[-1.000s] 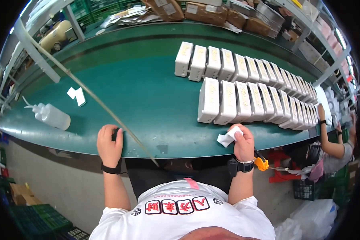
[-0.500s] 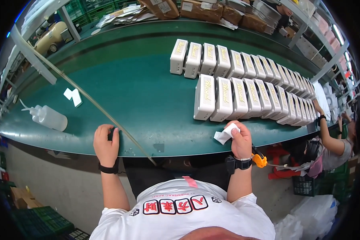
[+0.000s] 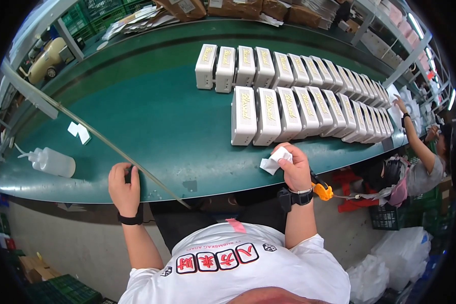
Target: Clean and inspect white plastic electronic housings on a conveyor belt using a cloth and air nozzle.
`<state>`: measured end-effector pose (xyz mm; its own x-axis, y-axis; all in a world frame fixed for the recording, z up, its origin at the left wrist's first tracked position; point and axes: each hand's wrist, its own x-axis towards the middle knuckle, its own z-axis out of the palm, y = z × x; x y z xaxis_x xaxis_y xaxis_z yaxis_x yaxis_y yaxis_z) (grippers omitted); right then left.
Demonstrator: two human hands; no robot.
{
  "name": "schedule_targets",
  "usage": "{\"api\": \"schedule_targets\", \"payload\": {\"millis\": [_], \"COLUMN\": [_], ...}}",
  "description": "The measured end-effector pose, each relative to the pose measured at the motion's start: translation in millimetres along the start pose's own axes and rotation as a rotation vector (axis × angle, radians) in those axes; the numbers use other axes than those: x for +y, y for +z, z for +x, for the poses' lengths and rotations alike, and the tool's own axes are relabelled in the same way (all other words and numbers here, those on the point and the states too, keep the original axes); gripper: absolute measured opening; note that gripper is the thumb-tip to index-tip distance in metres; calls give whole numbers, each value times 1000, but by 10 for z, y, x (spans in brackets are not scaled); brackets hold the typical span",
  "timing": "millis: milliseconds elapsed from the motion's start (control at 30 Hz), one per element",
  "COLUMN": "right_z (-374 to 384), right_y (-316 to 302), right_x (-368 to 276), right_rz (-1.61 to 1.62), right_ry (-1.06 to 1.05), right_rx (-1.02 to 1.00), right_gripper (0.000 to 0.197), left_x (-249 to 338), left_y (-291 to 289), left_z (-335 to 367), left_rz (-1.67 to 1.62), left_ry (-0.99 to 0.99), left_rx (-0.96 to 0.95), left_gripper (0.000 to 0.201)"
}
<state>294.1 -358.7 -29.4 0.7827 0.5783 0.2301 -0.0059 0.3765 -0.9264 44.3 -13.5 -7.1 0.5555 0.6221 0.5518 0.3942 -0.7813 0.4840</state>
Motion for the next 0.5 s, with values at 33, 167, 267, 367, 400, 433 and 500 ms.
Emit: {"api": "schedule_targets", "payload": {"millis": [33, 167, 267, 367, 400, 433, 500], "right_z": [-1, -1, 2, 4, 7, 11, 16], "right_y": [-8, -10, -4, -5, -5, -5, -5], "right_x": [3, 10, 6, 8, 7, 3, 0], "right_rz": [-7, -11, 7, 7, 7, 0, -16], "right_ry": [0, 5, 11, 9, 10, 6, -3], "right_rx": [0, 5, 19, 21, 23, 19, 9], "right_gripper": [15, 15, 15, 14, 14, 13, 13], "left_x": [4, -12, -25, -22, -13, -5, 0], "left_y": [2, 9, 8, 9, 9, 9, 9], "left_z": [0, -1, -4, -3, -1, 1, 0], "left_rz": [-2, -3, 2, 11, 12, 13, 14], "left_ry": [-8, -8, 0, 11, 10, 10, 9], "left_rx": [-3, -7, -5, -5, -3, -2, -3], "left_gripper": [10, 10, 10, 10, 10, 10, 10]}}
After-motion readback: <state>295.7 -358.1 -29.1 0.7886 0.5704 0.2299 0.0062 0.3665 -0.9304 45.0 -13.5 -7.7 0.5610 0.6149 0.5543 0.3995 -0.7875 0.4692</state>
